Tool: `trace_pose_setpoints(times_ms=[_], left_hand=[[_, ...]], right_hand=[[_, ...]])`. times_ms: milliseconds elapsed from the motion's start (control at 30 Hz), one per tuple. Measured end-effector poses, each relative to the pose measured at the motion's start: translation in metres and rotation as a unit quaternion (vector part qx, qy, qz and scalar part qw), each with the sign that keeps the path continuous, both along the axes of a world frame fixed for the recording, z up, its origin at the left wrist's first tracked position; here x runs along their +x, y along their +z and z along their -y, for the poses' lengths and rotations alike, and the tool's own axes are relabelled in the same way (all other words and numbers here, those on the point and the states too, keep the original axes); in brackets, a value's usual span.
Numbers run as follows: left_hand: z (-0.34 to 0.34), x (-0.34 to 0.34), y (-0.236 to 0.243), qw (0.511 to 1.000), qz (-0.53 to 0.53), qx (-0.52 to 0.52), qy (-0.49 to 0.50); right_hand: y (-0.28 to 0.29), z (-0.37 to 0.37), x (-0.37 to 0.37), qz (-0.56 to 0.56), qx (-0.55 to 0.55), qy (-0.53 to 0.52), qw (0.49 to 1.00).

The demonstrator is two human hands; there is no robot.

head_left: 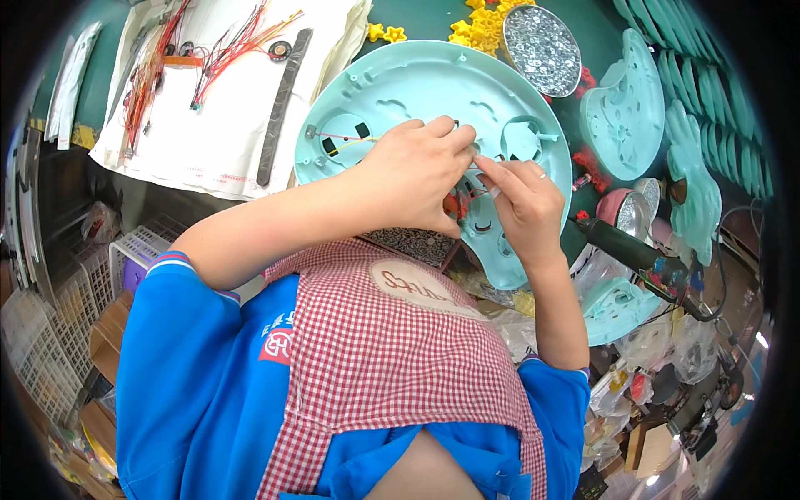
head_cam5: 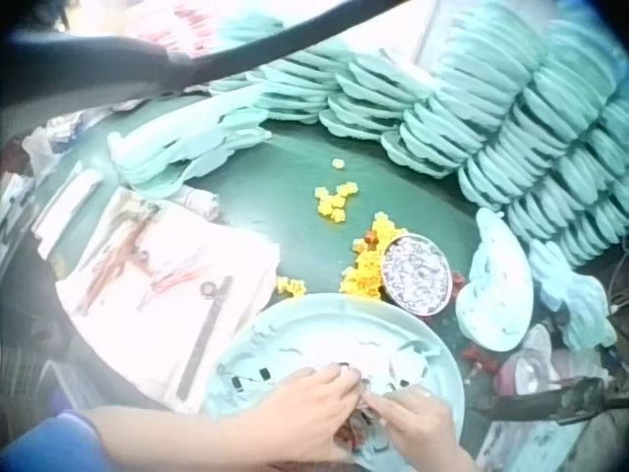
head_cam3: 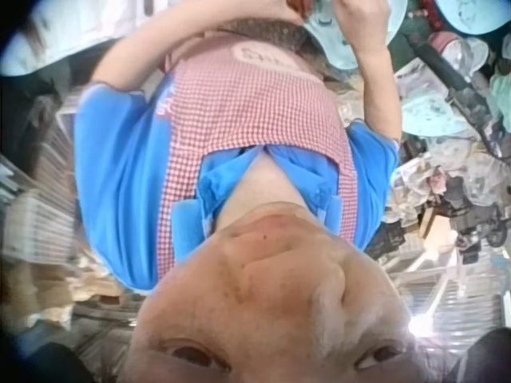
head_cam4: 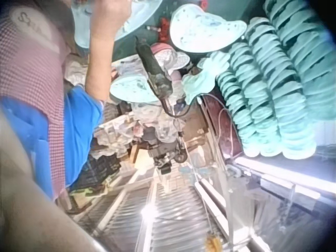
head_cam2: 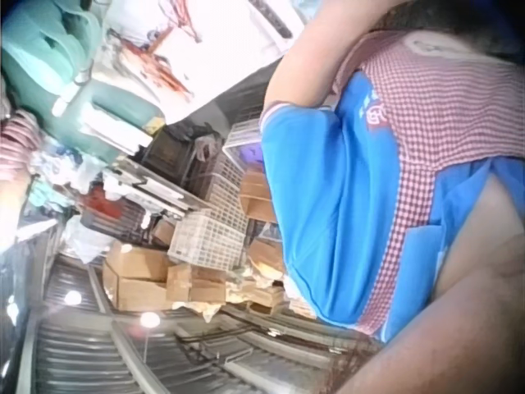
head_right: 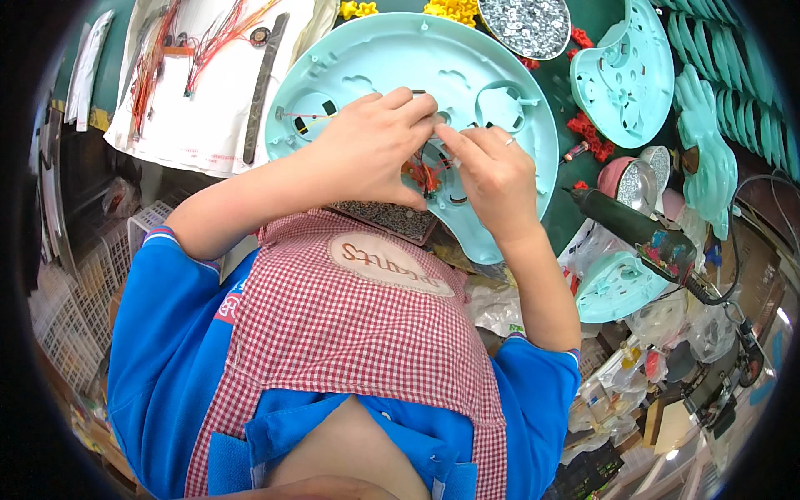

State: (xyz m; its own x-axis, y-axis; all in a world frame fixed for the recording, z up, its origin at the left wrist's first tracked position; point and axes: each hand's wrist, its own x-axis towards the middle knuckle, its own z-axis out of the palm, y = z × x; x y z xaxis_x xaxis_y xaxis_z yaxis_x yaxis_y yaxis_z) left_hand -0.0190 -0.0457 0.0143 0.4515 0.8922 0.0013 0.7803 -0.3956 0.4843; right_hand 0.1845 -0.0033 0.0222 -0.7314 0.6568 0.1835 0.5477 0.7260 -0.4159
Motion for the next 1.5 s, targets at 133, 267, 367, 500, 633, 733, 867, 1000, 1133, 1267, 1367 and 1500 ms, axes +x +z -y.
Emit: trace_pose_setpoints(times_ms=[133, 267, 367, 500, 633, 733, 867, 1000, 1133, 1267, 1367, 1500], left_hand=[[0.000, -0.005, -0.003, 1.000, 0.020, 0.006, -0.010], [0.021, -0.016, -0.003, 0.998, 0.025, 0.006, 0.062], [0.030, -0.015, -0.015, 0.994, 0.013, 0.062, 0.090], [0.030, -0.016, -0.016, 0.993, 0.009, 0.071, 0.094], [0.030, -0.015, -0.017, 0.992, 0.001, 0.074, 0.098], [0.030, -0.015, -0.016, 0.993, 0.005, 0.068, 0.096], [0.030, -0.015, -0.016, 0.994, 0.001, 0.058, 0.097], [0.031, -0.015, -0.017, 0.993, 0.006, 0.064, 0.102], [0.031, -0.015, -0.018, 0.992, 0.007, 0.073, 0.103], [0.031, -0.014, -0.019, 0.993, 0.003, 0.070, 0.097], [0.031, -0.013, -0.015, 0.993, -0.012, 0.058, 0.099], [0.052, -0.027, -0.006, 0.972, 0.006, 0.205, 0.111]], right_hand=[[0.000, 0.006, 0.009, -0.017, 0.040, -0.044, 0.998], [-0.003, 0.018, 0.016, -0.078, -0.029, -0.114, 0.990], [-0.010, 0.022, 0.010, -0.055, 0.000, -0.102, 0.993], [0.003, 0.021, 0.007, 0.034, 0.084, -0.071, 0.993], [0.005, 0.021, 0.009, 0.047, 0.042, -0.086, 0.994], [0.002, 0.019, 0.007, 0.074, 0.047, -0.070, 0.994], [0.001, 0.016, 0.006, 0.110, 0.046, -0.056, 0.991], [0.003, 0.015, 0.000, 0.124, 0.044, -0.069, 0.989], [0.000, 0.014, 0.002, 0.091, 0.066, -0.073, 0.991], [-0.004, 0.016, 0.002, 0.099, 0.072, -0.064, 0.990], [-0.007, 0.018, 0.003, 0.135, 0.056, -0.060, 0.987], [0.003, -0.016, 0.032, -0.181, -0.219, -0.202, 0.937]])
